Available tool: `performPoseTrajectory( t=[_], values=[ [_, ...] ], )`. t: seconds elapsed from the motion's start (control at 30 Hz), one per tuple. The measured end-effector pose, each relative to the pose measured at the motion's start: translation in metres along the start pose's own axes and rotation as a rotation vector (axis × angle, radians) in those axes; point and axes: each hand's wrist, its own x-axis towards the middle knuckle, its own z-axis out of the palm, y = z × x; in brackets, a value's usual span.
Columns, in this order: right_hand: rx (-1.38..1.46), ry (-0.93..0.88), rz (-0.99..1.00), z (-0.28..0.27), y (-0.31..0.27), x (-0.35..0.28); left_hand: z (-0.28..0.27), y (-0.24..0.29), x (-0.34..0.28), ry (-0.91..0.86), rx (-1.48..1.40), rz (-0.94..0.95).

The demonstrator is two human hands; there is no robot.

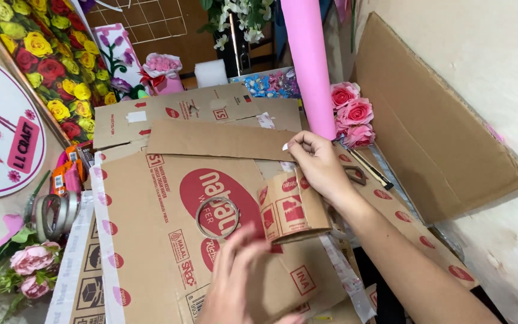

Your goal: The person rolls a strip of cardboard into a cylindrical shape and secures it with clear adhesive tape. They then flatten the cylinder and use scissors to cut the cardboard strip.

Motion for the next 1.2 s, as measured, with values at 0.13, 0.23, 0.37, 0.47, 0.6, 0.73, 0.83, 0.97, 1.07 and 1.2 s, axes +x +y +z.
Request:
performPoseTrajectory(
  t=[0.13, 0.23, 0.37, 0.47, 0.6, 0.73, 0.83, 0.97, 1.07, 1.2],
  values=[
    [0.14, -0.072, -0.046, 0.007, -0.022, -0.017, 0.002, 0.012, 0.117, 0.107, 0.045, 0.166],
    [-0.095, 0.201, -0.144, -0.002, -0.008, -0.013, 0.004, 0.008, 0.134, 0.099, 0.05, 0.171],
    [0.161, 0.253, 0.001, -0.015, 0.007, -0.009, 0.001, -0.01, 0.131, 0.122, -0.042, -0.009],
    [0.709, 0.374, 0.339, -0.037, 0.045, 0.002, 0.006, -0.037, 0.124, 0.291, -0.394, -0.119],
    [1.312, 0.159, 0.337, -0.061, 0.109, 0.017, 0.007, -0.059, 0.116, 0.487, -1.527, -0.145],
    [1.401, 0.399, 0.308, -0.079, 0.175, 0.034, -0.009, -0.045, 0.12, 0.624, -1.665, -0.214],
    [1.322, 0.542, 0.357, -0.074, 0.151, 0.031, 0.003, -0.077, 0.109, 0.632, -1.646, -0.426],
    [1.19, 0.751, 0.462, -0.061, 0.113, 0.041, 0.011, -0.093, 0.1, 0.467, -1.851, 0.014],
    [1.046, 0.964, 0.557, -0.051, 0.086, 0.043, 0.011, -0.097, 0.092, 0.434, -1.613, 0.079],
    [0.946, 1.194, 0.61, -0.043, 0.071, 0.036, 0.005, -0.065, 0.097, 0.957, -1.49, -0.109]
  ],
)
